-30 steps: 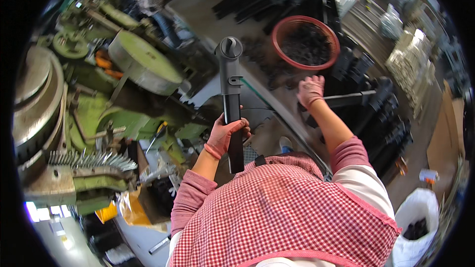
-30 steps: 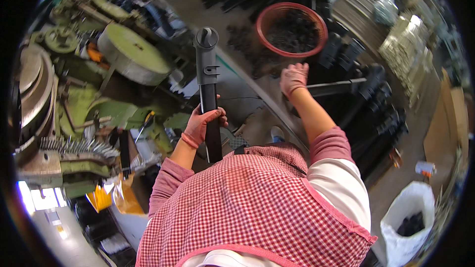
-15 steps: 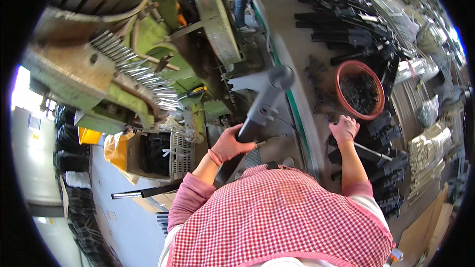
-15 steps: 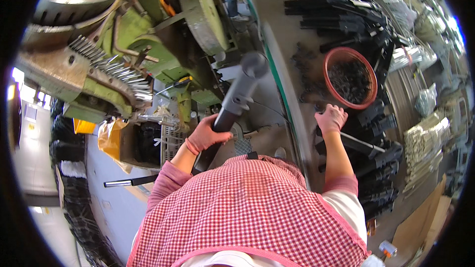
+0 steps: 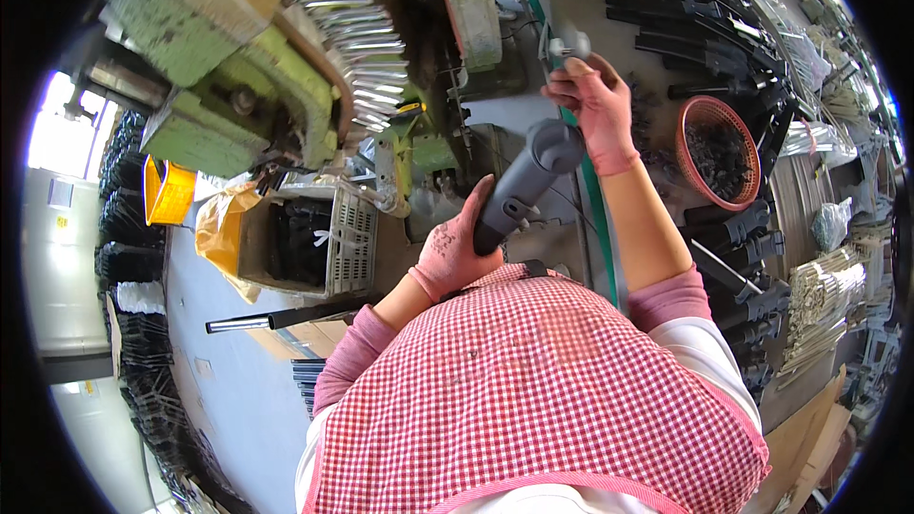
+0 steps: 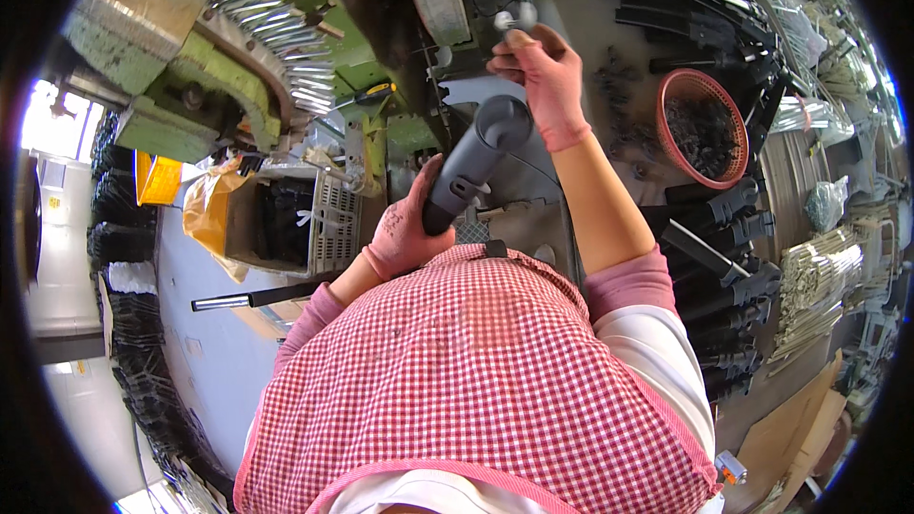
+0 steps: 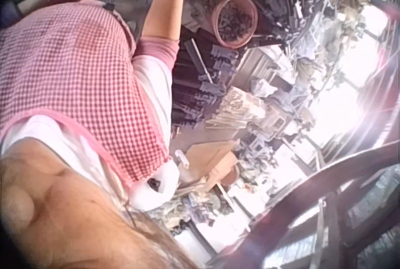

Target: The person repeatedly picks small metal components from a red basket, attaches them to black metal rods, and places the rods into a green machine. The person then uses a long metal rod to push the components through the machine. This process is repeated multiple times throughout the clip.

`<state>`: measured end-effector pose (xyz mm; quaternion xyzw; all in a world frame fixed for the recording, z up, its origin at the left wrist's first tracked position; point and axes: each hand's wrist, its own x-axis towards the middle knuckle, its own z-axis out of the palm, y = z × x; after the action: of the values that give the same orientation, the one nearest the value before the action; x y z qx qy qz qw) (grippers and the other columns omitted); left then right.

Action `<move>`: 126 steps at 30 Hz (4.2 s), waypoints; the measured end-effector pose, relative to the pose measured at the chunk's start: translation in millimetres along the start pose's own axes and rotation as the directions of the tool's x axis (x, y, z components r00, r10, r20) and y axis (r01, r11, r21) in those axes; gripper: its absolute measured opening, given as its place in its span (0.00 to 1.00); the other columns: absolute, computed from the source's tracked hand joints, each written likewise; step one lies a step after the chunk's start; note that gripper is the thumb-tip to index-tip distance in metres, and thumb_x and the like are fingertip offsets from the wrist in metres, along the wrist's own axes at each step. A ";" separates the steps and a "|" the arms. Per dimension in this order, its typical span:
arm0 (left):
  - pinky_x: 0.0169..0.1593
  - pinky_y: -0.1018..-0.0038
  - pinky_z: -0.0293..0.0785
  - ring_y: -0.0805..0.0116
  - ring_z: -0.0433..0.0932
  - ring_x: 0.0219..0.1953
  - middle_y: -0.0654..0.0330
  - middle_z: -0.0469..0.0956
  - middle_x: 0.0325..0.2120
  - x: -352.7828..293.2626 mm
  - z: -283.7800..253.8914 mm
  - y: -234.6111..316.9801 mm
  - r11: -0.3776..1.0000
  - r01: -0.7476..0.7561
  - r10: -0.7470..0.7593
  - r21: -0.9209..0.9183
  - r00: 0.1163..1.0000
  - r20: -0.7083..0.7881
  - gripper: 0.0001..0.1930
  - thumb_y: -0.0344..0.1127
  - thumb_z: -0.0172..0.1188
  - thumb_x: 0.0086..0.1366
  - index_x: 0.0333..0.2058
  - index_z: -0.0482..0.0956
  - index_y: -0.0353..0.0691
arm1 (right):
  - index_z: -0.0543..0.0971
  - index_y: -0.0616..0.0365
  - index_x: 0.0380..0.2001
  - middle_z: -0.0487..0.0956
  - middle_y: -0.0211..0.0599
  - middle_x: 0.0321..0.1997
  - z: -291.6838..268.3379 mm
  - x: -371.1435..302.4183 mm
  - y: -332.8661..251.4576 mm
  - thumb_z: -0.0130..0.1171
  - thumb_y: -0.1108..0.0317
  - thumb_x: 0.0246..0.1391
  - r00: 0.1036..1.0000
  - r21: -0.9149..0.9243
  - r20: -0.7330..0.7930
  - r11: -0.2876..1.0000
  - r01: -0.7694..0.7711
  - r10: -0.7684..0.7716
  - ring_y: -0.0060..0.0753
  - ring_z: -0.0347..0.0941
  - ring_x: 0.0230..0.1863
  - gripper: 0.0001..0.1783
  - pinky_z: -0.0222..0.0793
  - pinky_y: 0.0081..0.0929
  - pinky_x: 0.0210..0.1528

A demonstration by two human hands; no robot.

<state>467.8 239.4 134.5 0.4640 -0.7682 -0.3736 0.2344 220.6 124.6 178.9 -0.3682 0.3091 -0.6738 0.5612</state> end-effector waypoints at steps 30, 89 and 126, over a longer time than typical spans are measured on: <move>0.41 0.56 0.74 0.38 0.78 0.37 0.39 0.77 0.33 -52.8 -68.3 -56.6 0.973 0.224 -0.229 -0.053 0.927 -0.297 0.41 0.38 0.70 0.47 0.56 0.57 0.32 | 0.77 0.64 0.38 0.77 0.29 0.35 91.1 -106.1 109.0 0.60 0.79 0.58 0.941 -0.242 0.151 0.934 -0.262 0.303 0.18 0.73 0.36 0.05 0.77 0.21 0.42; 0.40 0.55 0.77 0.36 0.79 0.38 0.31 0.76 0.33 -53.7 -129.6 -64.4 0.820 0.493 -0.373 0.290 0.846 -0.381 0.30 0.42 0.65 0.58 0.44 0.56 0.26 | 0.73 0.54 0.43 0.77 0.27 0.43 158.7 -41.6 189.5 0.62 0.68 0.60 0.599 0.150 0.421 0.599 -0.787 0.682 0.27 0.75 0.48 0.11 0.77 0.44 0.46; 0.53 0.62 0.73 0.39 0.77 0.50 0.31 0.76 0.42 -49.4 -149.1 -125.3 0.859 0.506 -0.500 0.074 0.861 -0.091 0.34 0.44 0.65 0.54 0.46 0.59 0.20 | 0.75 0.54 0.35 0.81 0.31 0.40 133.6 -63.6 241.5 0.58 0.69 0.61 0.771 0.075 0.208 0.776 -0.626 0.602 0.28 0.77 0.42 0.03 0.72 0.29 0.47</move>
<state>663.3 193.7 125.7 0.6716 -0.6289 -0.3687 0.1325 467.2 143.6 41.0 -0.2633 0.3149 -0.4382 0.7997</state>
